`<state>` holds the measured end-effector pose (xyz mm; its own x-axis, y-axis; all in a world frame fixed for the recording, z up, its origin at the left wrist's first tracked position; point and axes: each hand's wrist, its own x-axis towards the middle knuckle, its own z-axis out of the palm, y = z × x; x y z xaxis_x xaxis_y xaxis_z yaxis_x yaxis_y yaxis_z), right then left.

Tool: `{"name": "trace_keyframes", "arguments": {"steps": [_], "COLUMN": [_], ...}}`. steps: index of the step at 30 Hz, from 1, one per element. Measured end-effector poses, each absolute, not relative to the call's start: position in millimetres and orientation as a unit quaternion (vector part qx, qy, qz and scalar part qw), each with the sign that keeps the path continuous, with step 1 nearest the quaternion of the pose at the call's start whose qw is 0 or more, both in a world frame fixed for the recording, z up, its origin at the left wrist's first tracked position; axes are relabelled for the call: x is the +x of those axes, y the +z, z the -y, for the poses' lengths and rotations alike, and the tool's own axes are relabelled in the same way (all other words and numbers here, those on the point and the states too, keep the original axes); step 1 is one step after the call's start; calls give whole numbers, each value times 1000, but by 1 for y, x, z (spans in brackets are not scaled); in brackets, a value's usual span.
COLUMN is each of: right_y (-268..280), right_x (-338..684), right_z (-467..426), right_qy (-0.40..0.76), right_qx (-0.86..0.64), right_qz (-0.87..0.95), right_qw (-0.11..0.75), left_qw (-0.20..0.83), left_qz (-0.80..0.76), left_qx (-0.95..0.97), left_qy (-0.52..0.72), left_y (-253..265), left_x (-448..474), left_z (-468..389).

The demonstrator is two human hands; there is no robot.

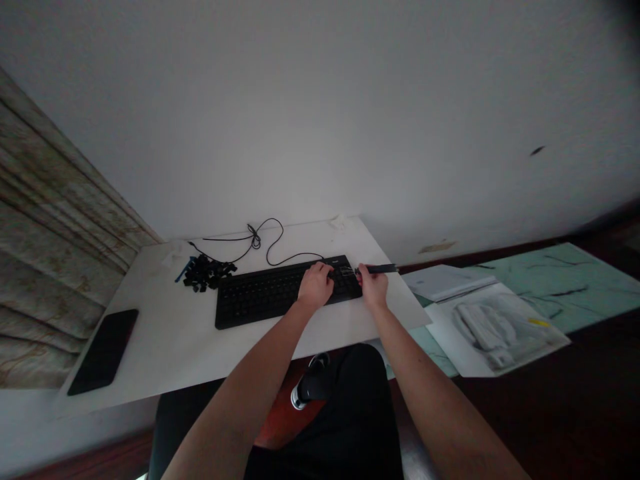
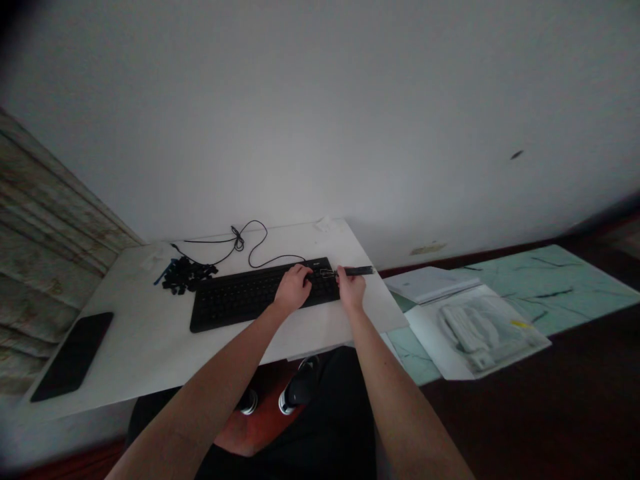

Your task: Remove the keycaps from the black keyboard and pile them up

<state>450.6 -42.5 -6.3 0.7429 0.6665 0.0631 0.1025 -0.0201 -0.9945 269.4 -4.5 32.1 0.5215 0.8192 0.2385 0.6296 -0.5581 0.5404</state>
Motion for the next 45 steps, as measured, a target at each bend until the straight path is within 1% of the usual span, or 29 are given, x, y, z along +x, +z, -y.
{"name": "trace_keyframes", "arguments": {"steps": [8,12,16,22,31,33,38,42,45], "right_y": [4,20,43,61,62,64,67,67,67], "right_x": [449,451,444,435,436,435,437,436,434], "right_z": [43,41,34,19,11,7,-8,-9,-6], "right_qy": [278,328,348,298,235,260,391,416,438], "right_qx": [-639,-623,-621,-651,-663,-665,-645,-648,-646], "right_qz": [238,262,356,526,596,586,528,497,453], "right_qw": [676,660,605,459,389,383,390,400,431], "left_qw": [174,175,186,188,175,166,161,169,190], "left_qz": [-444,-463,-455,-449,-476,-477,-473,-473,-477], "left_qx": [843,829,829,833,827,832,838,833,822], "left_qy": [249,261,268,262,242,228,221,233,248], "left_y": [25,26,25,23,25,25,25,25,27], "left_x": [270,271,270,269,273,273,272,272,271], "left_z": [8,9,8,4,4,4,4,5,3]}}
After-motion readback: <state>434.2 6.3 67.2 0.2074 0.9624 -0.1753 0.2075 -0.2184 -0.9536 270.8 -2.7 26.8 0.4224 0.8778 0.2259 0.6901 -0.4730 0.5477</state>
